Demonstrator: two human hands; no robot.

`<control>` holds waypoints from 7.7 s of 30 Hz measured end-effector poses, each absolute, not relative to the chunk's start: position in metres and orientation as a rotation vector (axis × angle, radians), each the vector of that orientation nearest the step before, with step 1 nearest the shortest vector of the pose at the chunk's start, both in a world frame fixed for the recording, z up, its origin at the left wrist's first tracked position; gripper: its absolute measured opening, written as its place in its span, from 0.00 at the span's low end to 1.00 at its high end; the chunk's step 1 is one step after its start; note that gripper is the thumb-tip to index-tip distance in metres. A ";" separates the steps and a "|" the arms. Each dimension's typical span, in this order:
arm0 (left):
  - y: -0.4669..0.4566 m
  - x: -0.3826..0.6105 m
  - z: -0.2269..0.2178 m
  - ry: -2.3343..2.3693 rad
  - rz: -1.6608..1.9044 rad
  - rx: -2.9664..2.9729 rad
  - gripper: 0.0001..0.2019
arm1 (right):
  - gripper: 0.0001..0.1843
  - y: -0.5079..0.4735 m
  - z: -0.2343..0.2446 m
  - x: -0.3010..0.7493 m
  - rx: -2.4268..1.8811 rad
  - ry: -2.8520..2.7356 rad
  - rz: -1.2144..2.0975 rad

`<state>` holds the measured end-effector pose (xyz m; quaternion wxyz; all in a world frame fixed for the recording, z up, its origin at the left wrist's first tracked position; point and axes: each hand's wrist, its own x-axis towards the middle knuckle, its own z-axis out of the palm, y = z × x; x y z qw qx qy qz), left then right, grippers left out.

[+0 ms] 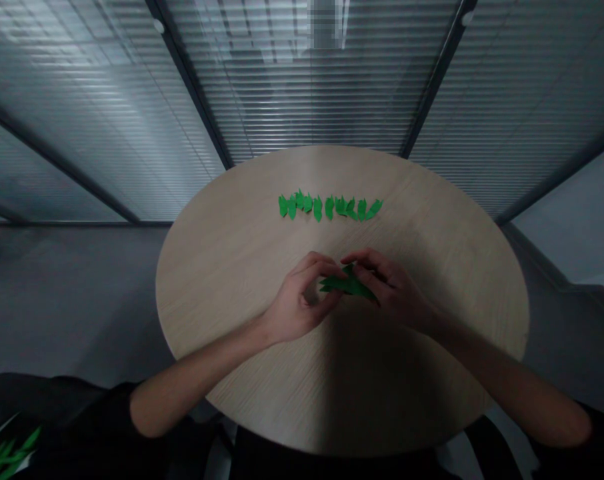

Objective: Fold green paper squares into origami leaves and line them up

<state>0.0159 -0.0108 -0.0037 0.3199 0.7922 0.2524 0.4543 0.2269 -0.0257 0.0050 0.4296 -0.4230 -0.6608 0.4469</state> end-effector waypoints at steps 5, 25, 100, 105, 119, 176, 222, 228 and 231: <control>-0.010 0.015 -0.002 0.661 1.194 2.065 0.09 | 0.10 -0.025 0.004 0.227 -1.084 -1.684 1.106; -0.008 0.014 -0.002 0.756 1.174 2.031 0.06 | 0.19 -0.029 0.002 0.227 -1.062 -1.703 1.172; -0.016 0.016 -0.015 0.970 1.344 2.100 0.02 | 0.22 -0.027 -0.004 0.228 -0.946 -1.933 0.420; -0.017 0.016 -0.018 0.838 1.373 2.210 0.06 | 0.19 -0.028 -0.004 0.227 -0.881 -1.833 0.551; -0.018 0.016 -0.015 0.679 1.444 2.234 0.08 | 0.10 -0.029 -0.007 0.227 -0.788 -1.828 0.386; -0.012 0.013 -0.006 0.742 1.342 2.048 0.02 | 0.12 -0.027 -0.001 0.230 -0.772 -1.855 0.425; -0.022 0.020 -0.011 0.794 1.174 1.600 0.08 | 0.04 -0.034 0.003 0.222 -0.848 -1.749 0.415; -0.022 0.022 -0.006 0.808 1.195 1.525 0.10 | 0.08 -0.033 -0.001 0.224 -0.784 -1.783 0.292; -0.019 0.024 -0.003 0.756 1.216 1.427 0.11 | 0.08 -0.033 0.000 0.225 -0.782 -1.783 0.237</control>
